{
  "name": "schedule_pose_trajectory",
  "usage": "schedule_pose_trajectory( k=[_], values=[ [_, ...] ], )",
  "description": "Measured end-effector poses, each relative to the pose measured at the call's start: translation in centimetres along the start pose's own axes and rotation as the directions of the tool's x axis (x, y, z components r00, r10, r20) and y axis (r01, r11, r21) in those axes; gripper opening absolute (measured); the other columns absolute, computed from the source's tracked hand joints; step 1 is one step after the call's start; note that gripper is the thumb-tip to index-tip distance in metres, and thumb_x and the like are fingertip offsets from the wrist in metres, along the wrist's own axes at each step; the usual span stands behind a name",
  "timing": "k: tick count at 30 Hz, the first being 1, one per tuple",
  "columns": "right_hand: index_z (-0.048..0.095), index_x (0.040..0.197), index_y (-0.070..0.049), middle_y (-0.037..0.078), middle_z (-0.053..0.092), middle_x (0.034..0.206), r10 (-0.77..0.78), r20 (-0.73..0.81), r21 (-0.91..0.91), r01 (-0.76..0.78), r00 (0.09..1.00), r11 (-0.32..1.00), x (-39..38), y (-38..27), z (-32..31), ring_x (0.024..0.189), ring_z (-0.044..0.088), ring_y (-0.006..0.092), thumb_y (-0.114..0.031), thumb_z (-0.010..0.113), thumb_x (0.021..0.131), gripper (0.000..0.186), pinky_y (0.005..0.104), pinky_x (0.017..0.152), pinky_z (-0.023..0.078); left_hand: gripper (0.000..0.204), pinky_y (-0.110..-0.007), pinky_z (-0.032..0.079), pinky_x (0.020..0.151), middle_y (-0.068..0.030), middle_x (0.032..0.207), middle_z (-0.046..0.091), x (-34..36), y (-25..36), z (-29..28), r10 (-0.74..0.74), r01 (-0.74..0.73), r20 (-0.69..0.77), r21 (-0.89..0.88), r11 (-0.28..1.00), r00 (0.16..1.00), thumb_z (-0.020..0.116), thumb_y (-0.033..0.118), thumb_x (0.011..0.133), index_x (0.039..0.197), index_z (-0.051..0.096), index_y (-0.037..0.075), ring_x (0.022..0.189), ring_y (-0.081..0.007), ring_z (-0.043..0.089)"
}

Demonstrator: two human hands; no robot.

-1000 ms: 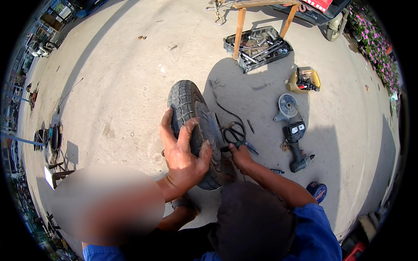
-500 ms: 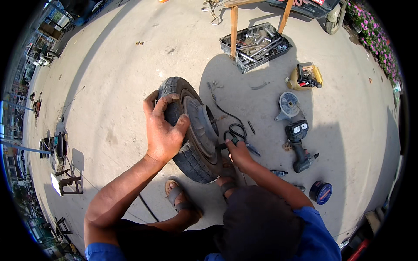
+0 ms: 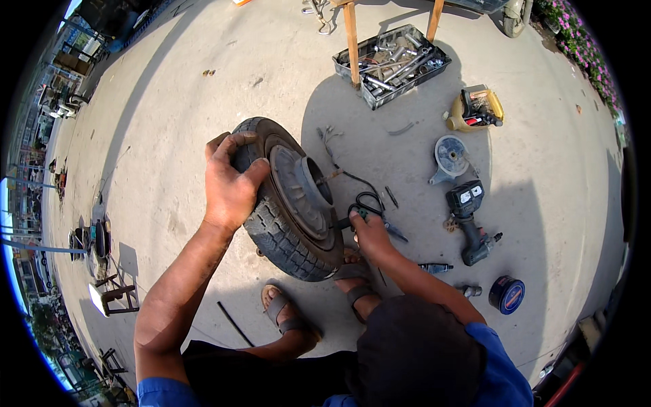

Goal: The person works on a scooter tire, using a tire lever to pry the tire bead away from the rim and a hammer to tap the rim. The person repeatedly rotates the tire and continues prying around the circumference.

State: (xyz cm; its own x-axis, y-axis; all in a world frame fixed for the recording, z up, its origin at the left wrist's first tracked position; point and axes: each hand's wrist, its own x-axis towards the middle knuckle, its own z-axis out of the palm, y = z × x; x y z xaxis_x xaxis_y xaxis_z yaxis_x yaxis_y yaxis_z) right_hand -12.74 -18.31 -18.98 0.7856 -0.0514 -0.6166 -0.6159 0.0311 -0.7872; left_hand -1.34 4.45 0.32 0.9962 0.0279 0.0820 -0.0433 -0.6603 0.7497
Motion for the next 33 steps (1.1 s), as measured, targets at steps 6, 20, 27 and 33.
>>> schedule_pose_trajectory(
  k=[6,20,27,33],
  values=[
    [0.058,0.085,-0.007,0.0,0.051,0.066,0.178,0.054,0.176,-0.185,0.982,0.967,-0.9,-2.1,-0.9,0.052,0.044,0.0109,-0.042,0.057,0.105,0.041,0.0316,0.048,0.035,0.048,-0.04,0.044,0.112,-0.0195,0.134,0.05,0.3,0.0,0.1,-0.032,0.032,0.003,-0.019,0.999,0.999,0.075,0.015,0.075,0.12,0.07,0.003,0.126,-0.0335,0.053],
    [0.057,0.086,-0.002,0.0,0.051,0.074,-0.376,0.21,0.069,0.37,0.903,0.927,-2.7,-2.9,-0.8,0.073,0.046,0.0108,-0.04,0.055,0.109,0.044,0.0327,0.065,0.043,0.048,-0.039,0.044,0.111,-0.0191,0.131,0.053,0.9,-0.9,-0.5,-0.041,0.041,0.009,-0.032,0.999,0.999,0.075,0.016,0.074,0.119,0.071,0.001,0.124,-0.0321,0.056],
    [0.056,0.089,-0.004,-0.001,0.051,0.074,-0.391,0.236,0.109,0.375,0.89,0.921,-2.6,-2.4,-0.4,0.07,0.047,0.0087,-0.039,0.055,0.109,0.041,0.0304,0.061,0.042,0.046,-0.038,0.045,0.11,-0.0181,0.131,0.053,1.2,-1.1,-0.6,-0.065,0.066,0.007,-0.071,0.995,0.998,0.076,0.014,0.073,0.118,0.072,0.0,0.122,-0.0311,0.059],
    [0.055,0.094,-0.004,-0.001,0.052,0.076,-0.427,0.313,0.127,0.408,0.849,0.904,-2.0,-2.3,-0.9,0.069,0.051,0.0073,-0.041,0.054,0.109,0.04,0.0277,0.061,0.045,0.047,-0.039,0.045,0.11,-0.0183,0.132,0.054,1.5,-1.5,-0.7,-0.086,0.087,0.019,-0.108,0.99,0.996,0.077,0.015,0.074,0.118,0.072,0.0,0.122,-0.0313,0.059]
  ],
)
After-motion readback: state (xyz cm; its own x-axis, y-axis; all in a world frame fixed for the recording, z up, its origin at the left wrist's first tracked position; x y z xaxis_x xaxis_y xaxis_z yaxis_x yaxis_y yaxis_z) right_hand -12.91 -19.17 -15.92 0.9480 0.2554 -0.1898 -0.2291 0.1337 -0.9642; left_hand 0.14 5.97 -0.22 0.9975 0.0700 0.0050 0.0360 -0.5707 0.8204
